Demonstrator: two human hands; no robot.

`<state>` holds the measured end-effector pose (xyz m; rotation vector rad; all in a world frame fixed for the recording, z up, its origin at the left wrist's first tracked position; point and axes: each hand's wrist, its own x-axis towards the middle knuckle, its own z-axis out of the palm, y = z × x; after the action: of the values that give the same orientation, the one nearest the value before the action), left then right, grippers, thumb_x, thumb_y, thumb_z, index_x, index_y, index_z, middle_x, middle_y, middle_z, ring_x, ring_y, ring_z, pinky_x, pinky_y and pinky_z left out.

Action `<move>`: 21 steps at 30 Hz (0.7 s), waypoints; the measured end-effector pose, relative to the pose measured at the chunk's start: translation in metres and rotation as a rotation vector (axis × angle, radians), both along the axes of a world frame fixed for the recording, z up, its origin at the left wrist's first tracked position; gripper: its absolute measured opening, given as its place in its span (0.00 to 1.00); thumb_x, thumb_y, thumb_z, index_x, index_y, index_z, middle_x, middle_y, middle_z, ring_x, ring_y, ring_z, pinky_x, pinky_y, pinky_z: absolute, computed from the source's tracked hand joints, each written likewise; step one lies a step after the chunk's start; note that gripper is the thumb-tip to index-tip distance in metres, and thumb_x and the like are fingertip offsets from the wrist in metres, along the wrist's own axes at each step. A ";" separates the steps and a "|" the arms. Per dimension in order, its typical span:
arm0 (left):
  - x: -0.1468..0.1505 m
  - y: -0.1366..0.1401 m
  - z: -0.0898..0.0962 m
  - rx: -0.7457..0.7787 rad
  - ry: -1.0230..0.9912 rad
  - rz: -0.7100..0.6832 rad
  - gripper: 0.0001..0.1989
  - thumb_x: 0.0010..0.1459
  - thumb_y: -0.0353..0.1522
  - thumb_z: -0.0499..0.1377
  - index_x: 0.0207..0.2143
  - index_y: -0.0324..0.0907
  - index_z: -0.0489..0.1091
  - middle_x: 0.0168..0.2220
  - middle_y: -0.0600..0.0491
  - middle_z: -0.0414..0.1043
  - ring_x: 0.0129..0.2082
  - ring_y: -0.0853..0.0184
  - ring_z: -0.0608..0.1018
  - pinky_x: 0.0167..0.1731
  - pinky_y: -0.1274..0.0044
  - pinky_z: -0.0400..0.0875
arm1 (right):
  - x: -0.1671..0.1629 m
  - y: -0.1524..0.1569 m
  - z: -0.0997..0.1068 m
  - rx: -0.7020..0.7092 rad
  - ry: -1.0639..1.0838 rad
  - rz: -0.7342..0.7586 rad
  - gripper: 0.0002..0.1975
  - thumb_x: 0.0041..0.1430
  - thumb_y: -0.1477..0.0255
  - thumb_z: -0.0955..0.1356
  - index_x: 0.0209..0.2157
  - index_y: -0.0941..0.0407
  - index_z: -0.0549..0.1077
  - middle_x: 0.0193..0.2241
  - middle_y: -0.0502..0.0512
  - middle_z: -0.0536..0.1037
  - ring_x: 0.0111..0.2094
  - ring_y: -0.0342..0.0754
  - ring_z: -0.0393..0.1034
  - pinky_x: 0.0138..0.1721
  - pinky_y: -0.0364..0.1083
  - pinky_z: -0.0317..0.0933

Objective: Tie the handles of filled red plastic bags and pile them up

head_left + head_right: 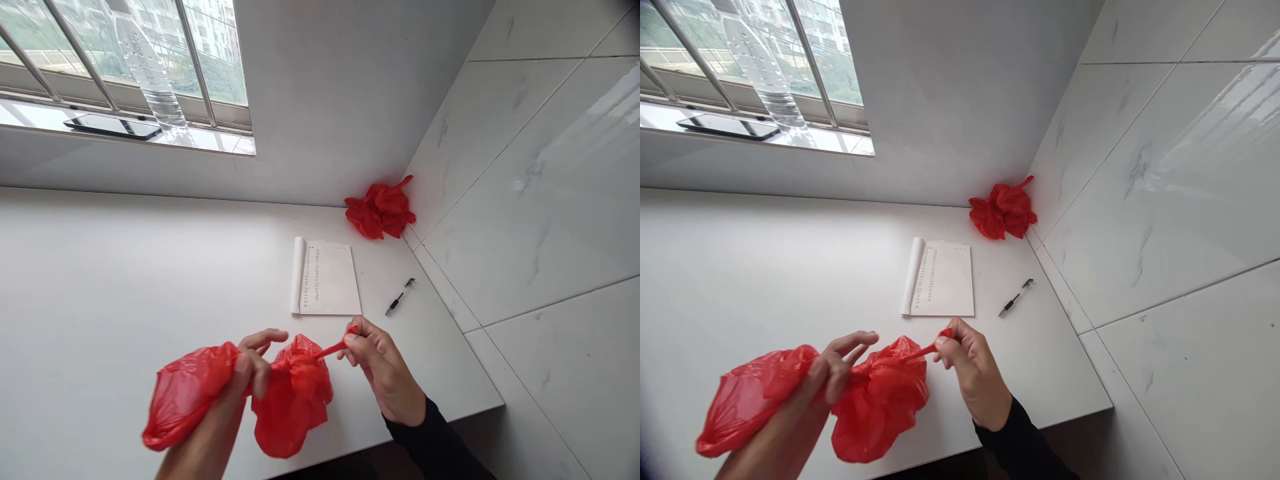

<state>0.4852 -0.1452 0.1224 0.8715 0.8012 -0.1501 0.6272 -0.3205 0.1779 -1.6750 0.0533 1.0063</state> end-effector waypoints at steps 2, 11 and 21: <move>-0.016 0.007 -0.009 -0.062 0.097 0.059 0.21 0.60 0.52 0.56 0.27 0.47 0.72 0.51 0.51 0.72 0.65 0.49 0.61 0.63 0.61 0.59 | 0.001 -0.010 -0.003 -0.050 -0.007 -0.078 0.15 0.66 0.62 0.66 0.28 0.54 0.64 0.24 0.46 0.58 0.31 0.46 0.58 0.42 0.48 0.56; -0.011 0.011 -0.001 -0.094 0.172 0.248 0.18 0.55 0.50 0.63 0.39 0.48 0.75 0.49 0.51 0.75 0.58 0.55 0.69 0.51 0.73 0.71 | -0.015 0.016 0.001 0.332 0.106 -0.154 0.10 0.69 0.61 0.62 0.35 0.51 0.65 0.46 0.54 0.74 0.59 0.53 0.62 0.62 0.58 0.54; -0.023 0.010 -0.018 0.067 0.243 0.136 0.16 0.59 0.47 0.61 0.31 0.43 0.70 0.40 0.54 0.72 0.46 0.63 0.73 0.44 0.78 0.69 | -0.041 0.000 -0.012 0.275 0.273 -0.148 0.12 0.70 0.61 0.63 0.33 0.52 0.65 0.19 0.42 0.51 0.23 0.43 0.49 0.45 0.50 0.60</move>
<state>0.4627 -0.1348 0.1042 0.8692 1.0951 -0.1110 0.5863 -0.3200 0.1664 -1.2595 0.2070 1.0711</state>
